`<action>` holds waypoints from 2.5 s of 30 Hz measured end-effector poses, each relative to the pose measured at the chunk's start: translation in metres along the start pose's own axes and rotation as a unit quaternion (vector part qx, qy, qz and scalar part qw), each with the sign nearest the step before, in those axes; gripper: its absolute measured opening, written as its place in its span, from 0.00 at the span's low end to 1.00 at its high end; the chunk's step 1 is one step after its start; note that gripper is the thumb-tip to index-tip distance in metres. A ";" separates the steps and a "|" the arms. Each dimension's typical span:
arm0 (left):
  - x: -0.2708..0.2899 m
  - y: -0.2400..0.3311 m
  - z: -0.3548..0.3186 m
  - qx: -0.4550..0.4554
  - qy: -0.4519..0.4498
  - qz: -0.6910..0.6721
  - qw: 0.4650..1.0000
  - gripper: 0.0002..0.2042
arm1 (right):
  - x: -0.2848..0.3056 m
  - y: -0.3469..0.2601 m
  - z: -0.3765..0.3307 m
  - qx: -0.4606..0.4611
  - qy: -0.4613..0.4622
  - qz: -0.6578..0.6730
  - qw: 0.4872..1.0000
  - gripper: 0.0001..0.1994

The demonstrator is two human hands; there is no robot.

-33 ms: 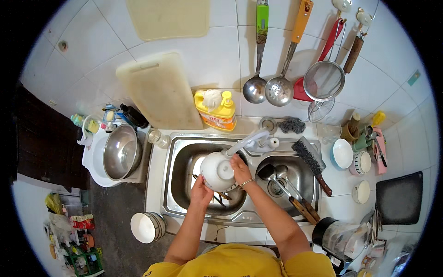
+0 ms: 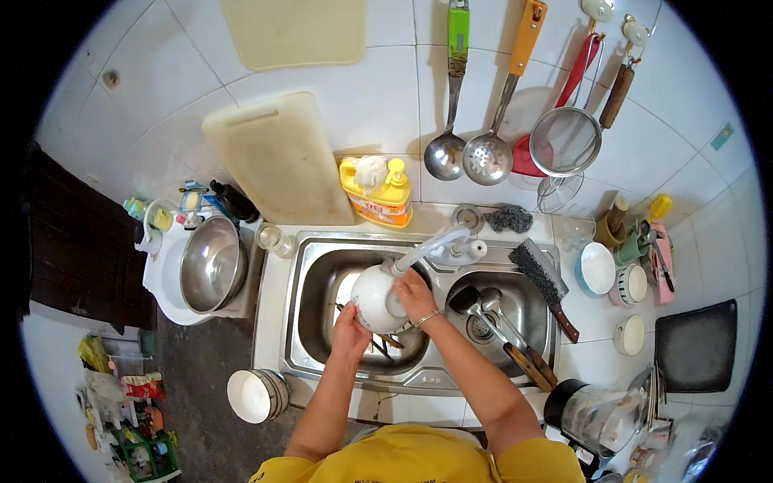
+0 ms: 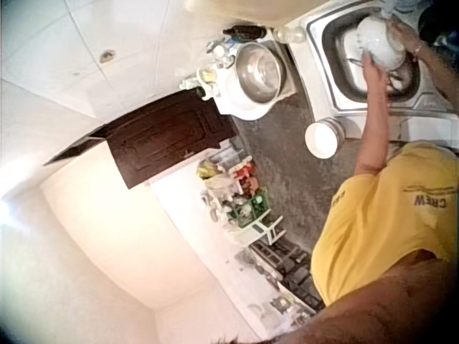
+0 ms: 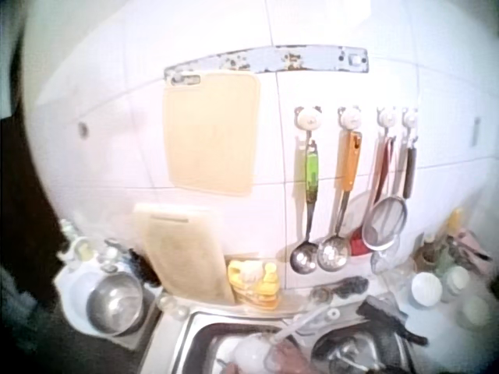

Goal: The person washes several bowls, cups, and a pair of chopsticks in a sink by hand, rinsing each item under running water and placing them on the counter.

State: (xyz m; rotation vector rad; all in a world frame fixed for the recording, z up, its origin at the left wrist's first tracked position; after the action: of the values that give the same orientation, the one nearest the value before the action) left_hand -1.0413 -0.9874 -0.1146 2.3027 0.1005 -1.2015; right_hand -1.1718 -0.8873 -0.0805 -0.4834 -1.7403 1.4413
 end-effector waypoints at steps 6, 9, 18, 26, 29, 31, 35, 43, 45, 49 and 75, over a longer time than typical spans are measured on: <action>0.001 -0.001 0.006 -0.066 -0.036 0.347 0.935 0.08 | -0.020 -0.042 -0.009 0.152 -0.012 -0.331 0.931 0.17; 0.028 -0.010 0.008 -0.038 -0.031 0.213 0.976 0.11 | -0.007 0.025 0.004 -0.227 -0.088 0.135 0.961 0.16; -0.007 -0.023 0.023 0.127 -0.019 -0.024 0.991 0.18 | 0.019 0.035 -0.042 -0.209 -0.112 0.556 0.796 0.22; -0.054 -0.022 0.022 -0.151 -0.153 0.550 0.807 0.23 | 0.034 0.040 -0.030 -0.157 -0.016 0.127 0.979 0.20; -0.070 -0.027 0.018 -0.267 -0.193 0.638 0.696 0.22 | 0.033 0.047 -0.028 -0.101 0.015 0.034 0.994 0.18; -0.067 -0.026 0.023 -0.286 -0.194 0.639 0.687 0.22 | 0.036 0.031 -0.026 -0.104 0.004 0.077 0.992 0.18; -0.043 -0.024 0.042 0.066 -0.096 0.303 0.946 0.20 | 0.038 0.017 -0.027 -0.195 -0.017 0.262 0.945 0.18; -0.006 -0.026 0.013 0.185 -0.086 -0.079 0.976 0.20 | 0.028 0.034 -0.008 -0.321 0.026 0.439 0.838 0.20; -0.014 -0.026 0.005 0.154 -0.074 -0.112 0.979 0.19 | 0.031 0.058 0.001 -0.237 0.131 0.303 0.914 0.16; 0.010 -0.026 0.017 0.116 -0.011 -0.138 0.984 0.19 | 0.028 -0.009 -0.007 0.006 0.161 -0.026 0.987 0.15; -0.023 -0.005 0.003 -0.118 -0.059 0.355 0.926 0.10 | -0.011 -0.066 -0.016 0.228 0.018 -0.336 0.914 0.16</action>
State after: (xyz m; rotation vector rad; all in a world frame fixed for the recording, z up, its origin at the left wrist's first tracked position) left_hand -1.0591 -0.9808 -0.1001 1.7962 -0.5587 -0.8750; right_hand -1.1394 -0.9032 -0.0222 0.3181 -1.2808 1.2425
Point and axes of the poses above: each hand's wrist, its own z-axis towards the middle knuckle, its own x-axis out of the back of the hand, y = z × x, the point moved 5 cm from there along z, towards the middle knuckle, and after that the axes turned 4 degrees about -z, right-handed, at the moved point
